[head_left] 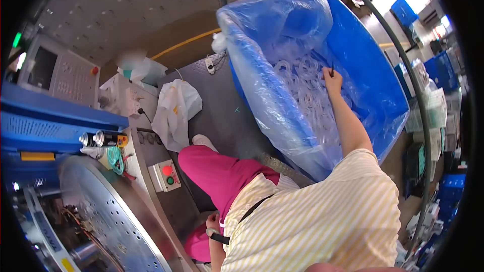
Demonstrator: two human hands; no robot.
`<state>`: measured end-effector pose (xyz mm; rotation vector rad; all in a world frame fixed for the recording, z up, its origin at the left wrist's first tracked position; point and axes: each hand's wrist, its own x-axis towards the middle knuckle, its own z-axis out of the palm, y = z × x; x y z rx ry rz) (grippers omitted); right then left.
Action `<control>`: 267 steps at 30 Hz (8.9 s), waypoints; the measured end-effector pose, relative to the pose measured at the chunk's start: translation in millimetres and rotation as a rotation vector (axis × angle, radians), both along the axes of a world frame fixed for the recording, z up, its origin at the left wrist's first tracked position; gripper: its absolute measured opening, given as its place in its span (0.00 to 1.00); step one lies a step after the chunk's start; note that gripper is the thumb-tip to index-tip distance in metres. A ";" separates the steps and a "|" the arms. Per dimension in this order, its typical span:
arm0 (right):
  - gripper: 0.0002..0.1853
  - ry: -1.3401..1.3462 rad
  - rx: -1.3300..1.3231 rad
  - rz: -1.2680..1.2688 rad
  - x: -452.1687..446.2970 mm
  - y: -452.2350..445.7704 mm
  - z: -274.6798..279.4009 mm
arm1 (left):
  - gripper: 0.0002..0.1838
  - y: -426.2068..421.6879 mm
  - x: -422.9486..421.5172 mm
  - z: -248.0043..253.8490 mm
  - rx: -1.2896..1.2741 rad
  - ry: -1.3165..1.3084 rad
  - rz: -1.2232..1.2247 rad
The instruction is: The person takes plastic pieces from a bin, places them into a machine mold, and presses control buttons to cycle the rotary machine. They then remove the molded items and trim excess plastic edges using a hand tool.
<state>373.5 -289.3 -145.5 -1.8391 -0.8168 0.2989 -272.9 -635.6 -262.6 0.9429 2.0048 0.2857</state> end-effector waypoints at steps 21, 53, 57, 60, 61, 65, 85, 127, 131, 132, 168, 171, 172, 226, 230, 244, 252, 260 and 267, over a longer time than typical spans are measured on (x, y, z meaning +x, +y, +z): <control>0.24 -0.517 -0.910 0.413 19.9 75.1 -125.5 | 0.16 10.2 46.8 61.7 -0.099 0.141 -0.173; 0.28 -0.355 -0.297 0.521 -84.2 148.6 -132.3 | 0.17 21.0 56.8 43.9 0.047 -0.039 0.208; 0.29 -0.377 -0.226 0.447 -44.0 150.4 -94.6 | 0.18 15.0 50.5 30.8 0.084 -0.032 0.259; 0.30 -0.389 -0.176 0.408 -22.4 151.2 -66.9 | 0.18 12.8 47.9 29.6 0.092 -0.054 0.315; 0.30 -0.392 -0.158 0.395 -17.3 151.8 -55.0 | 0.18 13.1 47.1 30.6 0.086 -0.067 0.347; 0.31 -0.390 -0.089 0.335 2.5 144.8 -9.9 | 0.18 12.3 44.0 25.5 0.117 -0.094 0.406; 0.18 0.553 -0.548 1.491 -501.1 -60.3 188.3 | 0.27 10.0 28.1 40.1 0.384 -0.955 0.968; 0.09 0.303 -1.261 1.902 -568.9 -148.7 -73.4 | 0.49 -131.2 38.0 156.5 0.490 0.119 -0.754; 0.08 0.308 -1.297 1.894 -565.2 -143.0 -73.3 | 0.53 -129.5 33.1 142.9 0.561 0.077 -0.804; 0.08 0.305 -1.295 1.895 -564.0 -141.5 -72.7 | 0.53 -129.7 31.3 143.5 0.529 0.071 -0.808; 0.07 0.388 -1.189 1.750 -562.9 -141.1 -72.8 | 0.51 -137.8 34.4 146.3 0.498 0.114 -0.750; 0.07 0.378 -1.168 1.756 -562.1 -140.2 -76.6 | 0.53 -135.7 32.0 139.9 0.545 0.111 -0.760; 0.07 0.376 -1.169 1.757 -561.8 -139.9 -77.5 | 0.53 -136.0 31.7 137.6 0.546 0.112 -0.760; 0.07 0.385 -1.146 1.761 -563.9 -141.7 -71.7 | 0.58 -137.5 33.6 140.3 0.560 0.122 -0.732; 0.07 0.410 -1.150 1.766 -563.5 -141.8 -73.9 | 0.59 -137.3 33.8 141.2 0.547 0.125 -0.731; 0.07 0.431 -1.173 1.743 -566.1 -142.8 -65.2 | 0.59 -137.8 34.8 133.3 0.590 0.123 -0.707; 0.06 0.443 -1.166 1.736 -565.9 -142.8 -68.0 | 0.60 -139.8 34.8 131.5 0.617 0.136 -0.713; 0.06 0.435 -1.151 1.742 -565.4 -143.1 -67.4 | 0.61 -140.5 35.6 131.3 0.618 0.137 -0.707; 0.06 0.442 -1.150 1.756 -565.4 -142.6 -68.3 | 0.62 -139.2 35.7 134.6 0.617 0.148 -0.711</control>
